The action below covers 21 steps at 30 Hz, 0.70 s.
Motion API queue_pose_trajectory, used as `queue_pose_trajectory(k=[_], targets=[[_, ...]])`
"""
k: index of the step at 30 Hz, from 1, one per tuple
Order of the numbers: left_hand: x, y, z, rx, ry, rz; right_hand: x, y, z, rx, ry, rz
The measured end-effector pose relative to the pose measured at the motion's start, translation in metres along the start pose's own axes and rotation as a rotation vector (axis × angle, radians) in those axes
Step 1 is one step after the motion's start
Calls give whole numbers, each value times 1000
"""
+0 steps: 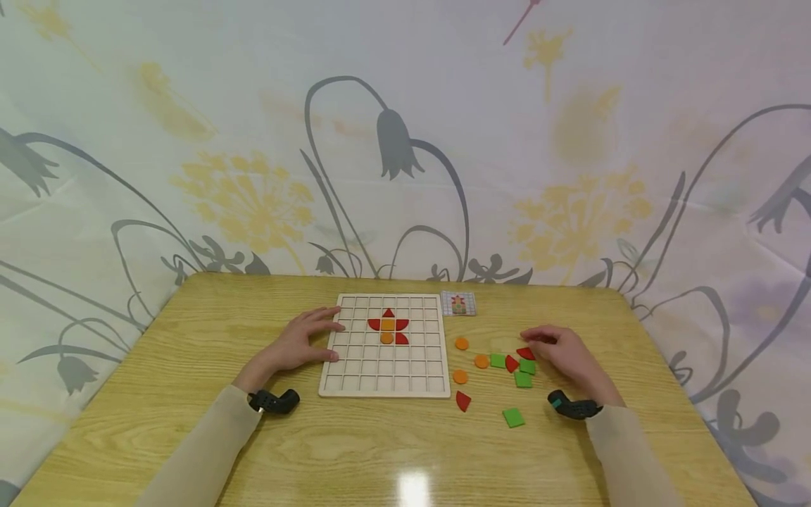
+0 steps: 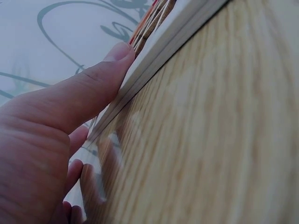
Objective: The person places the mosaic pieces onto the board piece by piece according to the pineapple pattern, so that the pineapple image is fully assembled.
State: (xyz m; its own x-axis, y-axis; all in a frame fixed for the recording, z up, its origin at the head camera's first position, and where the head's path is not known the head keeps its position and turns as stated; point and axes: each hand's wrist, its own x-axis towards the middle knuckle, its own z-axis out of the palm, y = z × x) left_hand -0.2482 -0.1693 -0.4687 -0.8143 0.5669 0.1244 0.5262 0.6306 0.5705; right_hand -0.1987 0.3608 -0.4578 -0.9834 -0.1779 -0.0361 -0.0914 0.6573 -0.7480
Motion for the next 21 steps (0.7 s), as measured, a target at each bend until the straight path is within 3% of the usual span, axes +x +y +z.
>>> queue_pose_trajectory(k=[5, 11, 21], targets=[[0, 0, 0, 1, -5, -7, 2, 1, -4, -16, -69, -72], [1, 0, 0, -9, -10, -11, 4, 1, -7, 6, -112, -76], [0, 2, -1, -2, 0, -9, 5, -2, -4, -59, -89, -63]])
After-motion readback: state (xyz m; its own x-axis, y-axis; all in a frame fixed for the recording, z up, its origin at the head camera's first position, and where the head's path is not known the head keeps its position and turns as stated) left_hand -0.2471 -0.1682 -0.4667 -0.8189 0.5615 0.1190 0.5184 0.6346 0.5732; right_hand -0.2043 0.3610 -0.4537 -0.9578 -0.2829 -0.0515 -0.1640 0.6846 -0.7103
